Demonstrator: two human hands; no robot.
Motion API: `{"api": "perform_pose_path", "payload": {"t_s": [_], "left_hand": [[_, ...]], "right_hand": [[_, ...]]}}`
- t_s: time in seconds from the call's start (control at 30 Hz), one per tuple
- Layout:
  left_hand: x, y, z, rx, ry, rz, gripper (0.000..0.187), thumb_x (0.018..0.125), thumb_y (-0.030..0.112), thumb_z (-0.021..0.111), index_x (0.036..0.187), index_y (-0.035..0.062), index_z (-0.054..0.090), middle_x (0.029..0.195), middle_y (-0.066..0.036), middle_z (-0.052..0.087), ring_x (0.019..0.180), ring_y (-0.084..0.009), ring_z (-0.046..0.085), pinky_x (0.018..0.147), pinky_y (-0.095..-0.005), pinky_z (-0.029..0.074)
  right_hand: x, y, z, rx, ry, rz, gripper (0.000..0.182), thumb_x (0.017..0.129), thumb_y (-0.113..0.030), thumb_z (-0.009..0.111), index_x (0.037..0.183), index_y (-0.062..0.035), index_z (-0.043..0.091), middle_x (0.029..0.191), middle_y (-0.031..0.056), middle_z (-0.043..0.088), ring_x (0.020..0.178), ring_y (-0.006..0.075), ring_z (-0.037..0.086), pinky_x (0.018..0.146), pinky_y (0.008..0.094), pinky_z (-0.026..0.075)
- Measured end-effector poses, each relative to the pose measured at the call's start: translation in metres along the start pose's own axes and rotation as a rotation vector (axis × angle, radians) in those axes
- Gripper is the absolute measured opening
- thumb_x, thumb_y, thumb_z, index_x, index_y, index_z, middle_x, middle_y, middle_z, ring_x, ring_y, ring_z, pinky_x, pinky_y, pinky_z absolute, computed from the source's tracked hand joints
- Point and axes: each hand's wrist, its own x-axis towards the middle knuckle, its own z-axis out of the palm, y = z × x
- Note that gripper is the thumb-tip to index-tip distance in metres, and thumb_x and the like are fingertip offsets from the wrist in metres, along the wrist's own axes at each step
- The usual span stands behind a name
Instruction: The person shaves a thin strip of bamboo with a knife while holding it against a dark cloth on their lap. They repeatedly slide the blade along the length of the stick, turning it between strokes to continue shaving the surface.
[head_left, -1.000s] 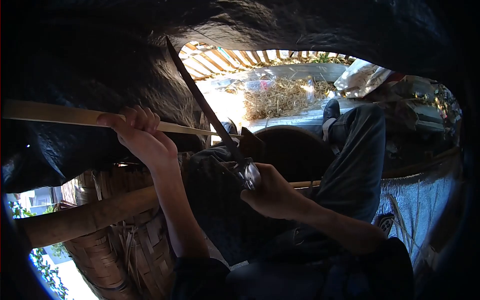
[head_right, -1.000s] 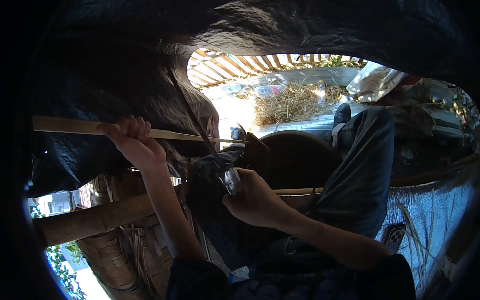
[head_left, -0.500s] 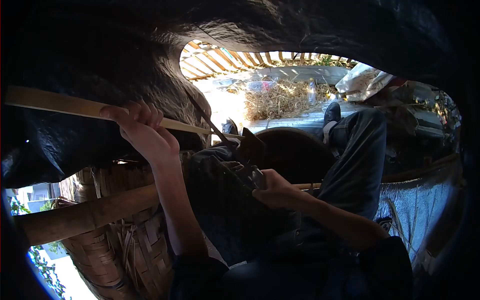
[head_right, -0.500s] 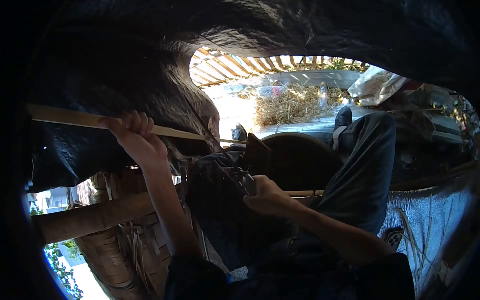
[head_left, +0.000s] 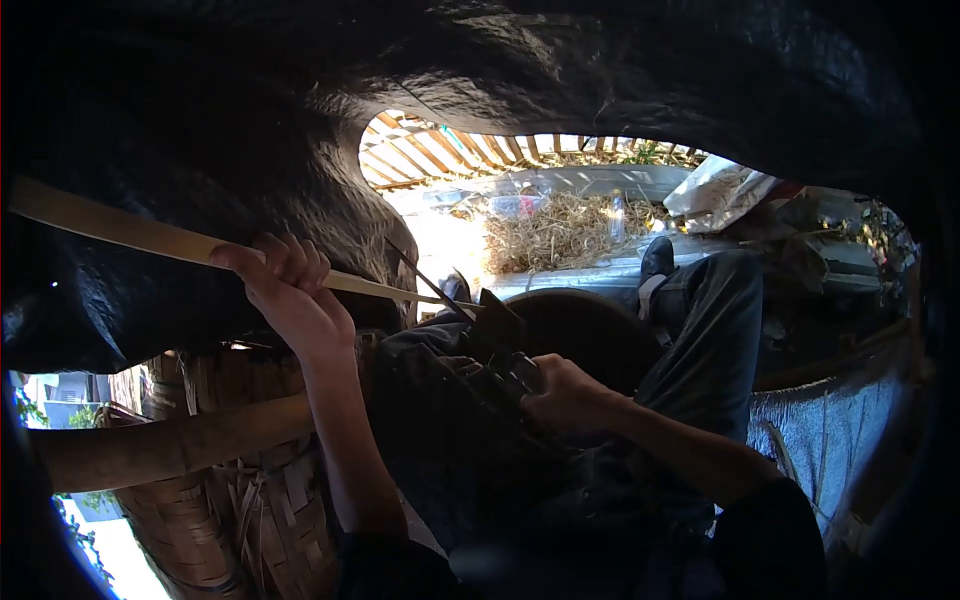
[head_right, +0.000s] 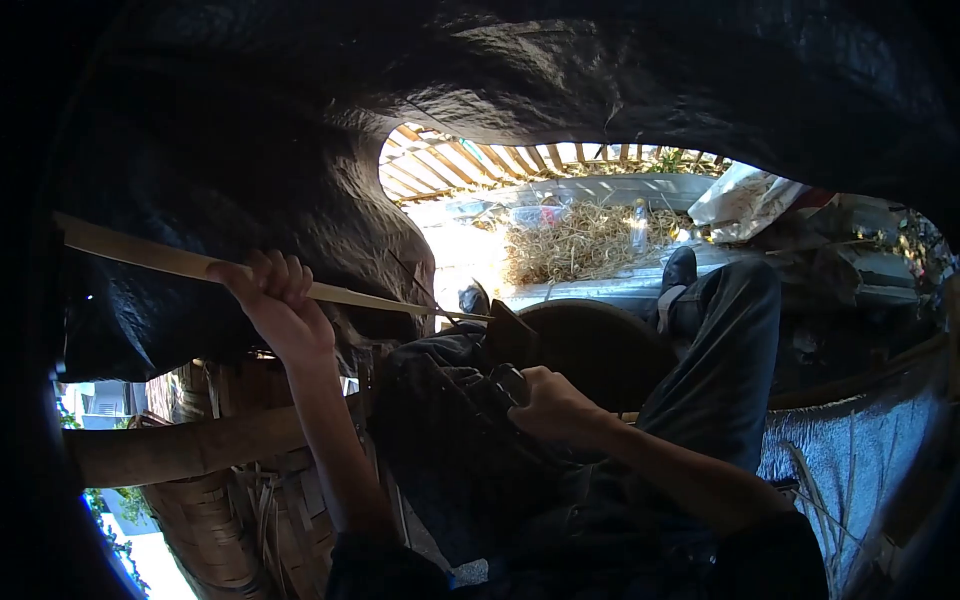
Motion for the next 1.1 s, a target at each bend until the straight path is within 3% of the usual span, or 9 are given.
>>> {"api": "perform_pose_path", "payload": {"t_s": [0.23,0.3,0.47,0.53,0.57,0.67,0.77,0.9,1.1], "left_hand": [[-0.001,-0.001,-0.001,-0.029,0.034,-0.016,0.057,0.090,0.062,0.031,0.059,0.0156,0.025,0.052,0.005,0.016,0.047,-0.0060,0.011,0.044,-0.0228,0.013],[0.001,0.000,-0.004,-0.009,-0.039,0.001,0.057,0.091,0.062,0.031,0.058,0.0157,0.024,0.052,0.005,0.017,0.047,-0.0061,0.012,0.044,-0.0230,0.013],[-0.005,0.001,-0.006,-0.030,-0.047,-0.008,0.056,0.092,0.060,0.030,0.058,0.0156,0.024,0.053,0.005,0.017,0.047,-0.0061,0.012,0.043,-0.0231,0.014],[-0.002,0.000,-0.004,-0.060,-0.089,0.004,0.056,0.092,0.059,0.029,0.058,0.0156,0.024,0.053,0.005,0.017,0.047,-0.0060,0.012,0.043,-0.0230,0.014],[-0.001,0.000,-0.005,-0.078,-0.088,0.007,0.055,0.093,0.059,0.029,0.058,0.0154,0.025,0.053,0.005,0.017,0.047,-0.0060,0.012,0.043,-0.0228,0.014],[0.002,0.000,-0.008,-0.119,-0.101,-0.003,0.055,0.094,0.057,0.028,0.059,0.0151,0.025,0.053,0.005,0.017,0.047,-0.0060,0.012,0.043,-0.0224,0.014],[0.001,0.002,-0.007,-0.116,-0.100,-0.013,0.055,0.094,0.056,0.027,0.058,0.0150,0.026,0.053,0.005,0.017,0.047,-0.0060,0.013,0.043,-0.0223,0.014],[-0.002,0.002,-0.006,-0.140,-0.130,-0.003,0.054,0.095,0.054,0.026,0.058,0.0149,0.027,0.054,0.004,0.019,0.047,-0.0063,0.014,0.043,-0.0221,0.016],[0.010,0.002,-0.031,-0.209,-0.290,0.012,0.052,0.097,0.051,0.026,0.059,0.0146,0.029,0.055,0.003,0.022,0.047,-0.0072,0.016,0.043,-0.0223,0.017]], "right_hand": [[-0.011,-0.036,-0.011,0.014,-0.051,-0.236,0.017,0.073,-0.011,0.056,0.082,0.0020,0.055,0.070,0.0108,0.062,0.062,0.0220,0.062,0.055,0.0354,0.046],[0.003,0.003,-0.002,0.155,-0.178,0.094,0.013,0.074,-0.007,0.057,0.085,0.0002,0.055,0.062,0.0026,0.054,0.053,0.0081,0.052,0.046,0.0259,0.041],[0.006,-0.009,-0.023,-0.030,-0.089,0.204,0.013,0.074,-0.005,0.057,0.086,-0.0005,0.055,0.061,0.0027,0.054,0.052,0.0078,0.052,0.045,0.0254,0.041],[0.002,-0.037,-0.036,-0.108,-0.075,0.000,0.018,0.074,-0.013,0.058,0.085,0.0013,0.055,0.069,0.0088,0.060,0.062,0.0176,0.060,0.058,0.0333,0.047],[0.004,-0.031,-0.034,-0.070,-0.024,-0.205,0.012,0.075,-0.004,0.057,0.086,0.0003,0.055,0.057,0.0026,0.052,0.048,0.0095,0.052,0.043,0.0266,0.042],[0.005,-0.033,-0.032,0.142,-0.156,-0.044,0.010,0.075,-0.004,0.057,0.084,0.0005,0.054,0.058,0.0028,0.052,0.051,0.0101,0.053,0.046,0.0268,0.043],[0.038,0.035,-0.018,-0.052,-0.199,0.170,0.012,0.074,-0.006,0.057,0.082,0.0008,0.053,0.061,0.0033,0.054,0.054,0.0112,0.055,0.049,0.0274,0.044],[0.058,0.042,-0.034,-0.126,-0.138,0.135,0.017,0.072,-0.011,0.058,0.084,0.0005,0.053,0.062,0.0048,0.055,0.056,0.0122,0.056,0.051,0.0285,0.045],[0.052,0.005,-0.050,-0.077,-0.184,-0.211,0.015,0.075,-0.006,0.055,0.088,-0.0001,0.055,0.063,0.0051,0.056,0.055,0.0127,0.055,0.051,0.0287,0.045]]}}
